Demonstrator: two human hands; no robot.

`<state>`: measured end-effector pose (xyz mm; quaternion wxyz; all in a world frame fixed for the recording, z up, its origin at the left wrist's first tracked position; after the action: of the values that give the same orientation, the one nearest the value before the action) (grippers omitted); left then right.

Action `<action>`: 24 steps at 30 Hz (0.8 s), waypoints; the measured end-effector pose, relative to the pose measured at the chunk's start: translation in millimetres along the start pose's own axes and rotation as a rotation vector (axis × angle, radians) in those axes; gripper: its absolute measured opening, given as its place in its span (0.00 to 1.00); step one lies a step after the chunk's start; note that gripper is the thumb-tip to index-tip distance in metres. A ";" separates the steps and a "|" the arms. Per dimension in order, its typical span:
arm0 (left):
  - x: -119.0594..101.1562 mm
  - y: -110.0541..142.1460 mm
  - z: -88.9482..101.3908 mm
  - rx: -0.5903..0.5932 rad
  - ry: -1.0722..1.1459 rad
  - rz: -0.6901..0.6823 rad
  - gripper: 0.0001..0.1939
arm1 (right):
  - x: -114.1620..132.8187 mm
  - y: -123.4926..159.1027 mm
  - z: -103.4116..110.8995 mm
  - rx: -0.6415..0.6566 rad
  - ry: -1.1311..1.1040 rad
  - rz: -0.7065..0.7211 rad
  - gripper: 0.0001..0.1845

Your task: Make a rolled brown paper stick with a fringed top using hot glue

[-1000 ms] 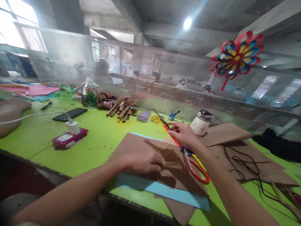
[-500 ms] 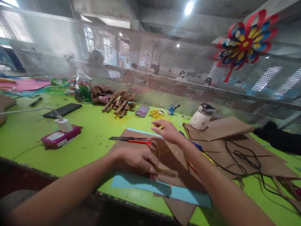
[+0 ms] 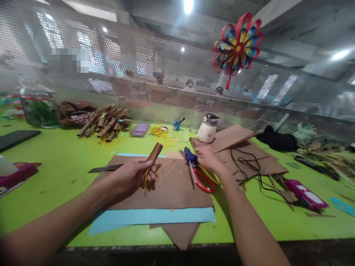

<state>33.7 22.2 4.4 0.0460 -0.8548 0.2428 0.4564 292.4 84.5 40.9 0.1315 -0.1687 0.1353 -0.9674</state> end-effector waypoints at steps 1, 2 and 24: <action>-0.8 -0.2 0.5 -0.011 0.000 -0.007 0.06 | 0.9 0.8 -8.5 0.028 0.038 0.013 0.12; -3.7 0.1 0.9 -0.026 0.003 -0.022 0.06 | 1.7 1.5 -16.3 0.052 0.073 0.023 0.14; -21.4 10.2 -36.6 0.031 -0.138 0.027 0.07 | -11.7 -11.9 -28.1 0.121 0.185 0.101 0.07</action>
<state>46.8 10.2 44.2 0.0699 -0.8172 0.2575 0.5109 290.4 105.1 15.7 0.1768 -0.0636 0.0966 -0.9774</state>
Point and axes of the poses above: each hand's wrist, its own y-axis away from the middle knuckle, its own z-axis out of the back of the hand, x = y × z, the point moved 6 cm from there along -y, towards the middle knuckle, and after that the axes turned 11 degrees about y, right-handed, at the moved point
